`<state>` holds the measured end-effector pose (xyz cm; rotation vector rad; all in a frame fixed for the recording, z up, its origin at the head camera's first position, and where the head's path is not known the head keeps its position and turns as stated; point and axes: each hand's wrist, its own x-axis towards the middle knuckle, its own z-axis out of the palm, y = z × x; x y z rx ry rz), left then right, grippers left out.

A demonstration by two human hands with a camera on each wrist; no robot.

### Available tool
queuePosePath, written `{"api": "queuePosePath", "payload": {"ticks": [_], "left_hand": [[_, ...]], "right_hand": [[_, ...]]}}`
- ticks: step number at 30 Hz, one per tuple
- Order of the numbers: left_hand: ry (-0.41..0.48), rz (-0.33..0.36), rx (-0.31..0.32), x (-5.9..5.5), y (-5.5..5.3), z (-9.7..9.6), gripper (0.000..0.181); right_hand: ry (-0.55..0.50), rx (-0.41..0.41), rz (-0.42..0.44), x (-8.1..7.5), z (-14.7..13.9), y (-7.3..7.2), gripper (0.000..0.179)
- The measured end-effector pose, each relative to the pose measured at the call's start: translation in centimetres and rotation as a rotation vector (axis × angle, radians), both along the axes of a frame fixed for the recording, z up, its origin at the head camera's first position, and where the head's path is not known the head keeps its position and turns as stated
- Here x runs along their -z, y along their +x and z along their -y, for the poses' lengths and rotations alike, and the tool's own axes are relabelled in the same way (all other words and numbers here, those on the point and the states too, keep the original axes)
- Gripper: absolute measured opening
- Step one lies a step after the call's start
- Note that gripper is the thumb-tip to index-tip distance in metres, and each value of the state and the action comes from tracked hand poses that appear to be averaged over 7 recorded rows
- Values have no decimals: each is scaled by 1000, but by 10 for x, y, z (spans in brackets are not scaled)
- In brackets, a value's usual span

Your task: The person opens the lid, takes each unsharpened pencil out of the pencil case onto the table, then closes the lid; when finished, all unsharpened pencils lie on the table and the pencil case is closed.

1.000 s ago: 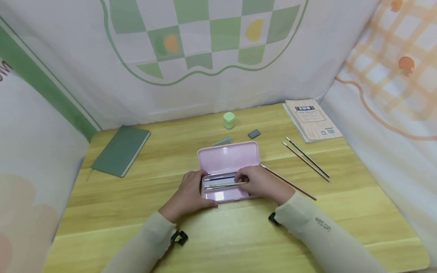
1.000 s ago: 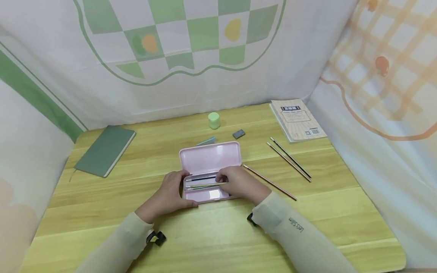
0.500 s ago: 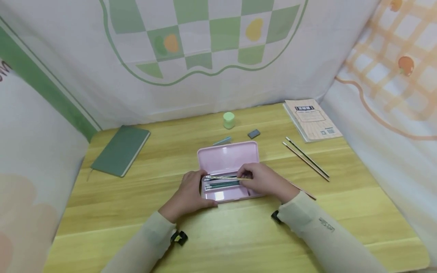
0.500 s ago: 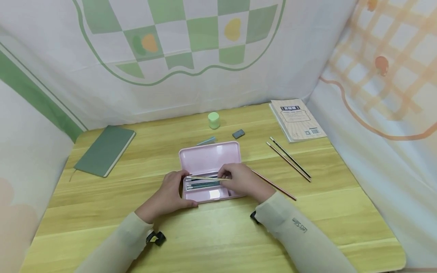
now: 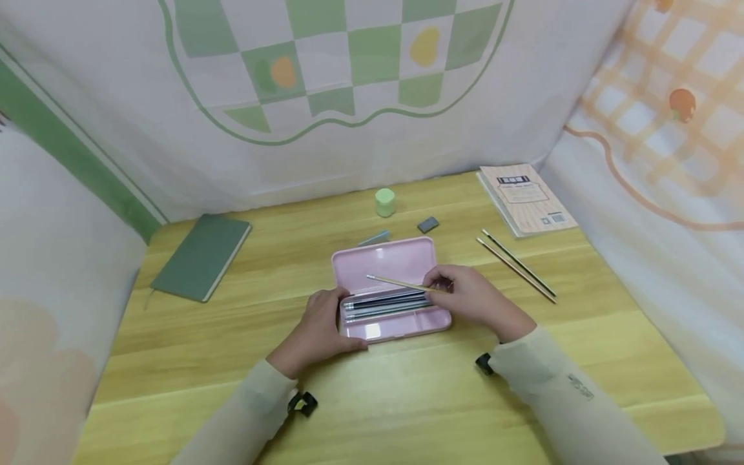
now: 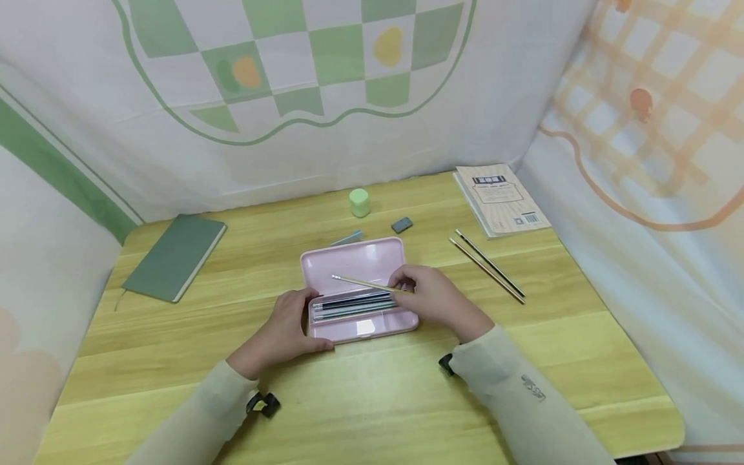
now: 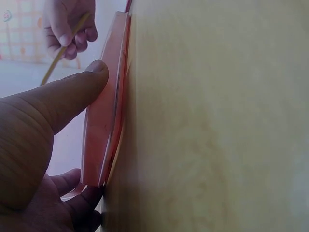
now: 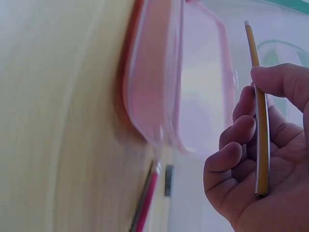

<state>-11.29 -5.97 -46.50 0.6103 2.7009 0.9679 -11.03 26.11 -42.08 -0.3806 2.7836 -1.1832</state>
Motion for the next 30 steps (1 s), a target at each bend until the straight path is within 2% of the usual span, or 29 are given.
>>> {"api": "queuePosePath", "payload": {"ticks": [9, 18, 25, 30], "left_hand": [[-22, -5, 1, 3, 0, 1, 101], [-17, 9, 2, 1, 2, 0, 102], [-15, -1, 7, -2, 2, -1, 102], [-14, 0, 1, -2, 3, -2, 101]], "right_hand": [[-2, 92, -20, -11, -31, 5, 10], [35, 208, -22, -25, -65, 15, 20], [40, 313, -73, -18, -103, 19, 28], [52, 426, -46, -9, -127, 12, 34]]}}
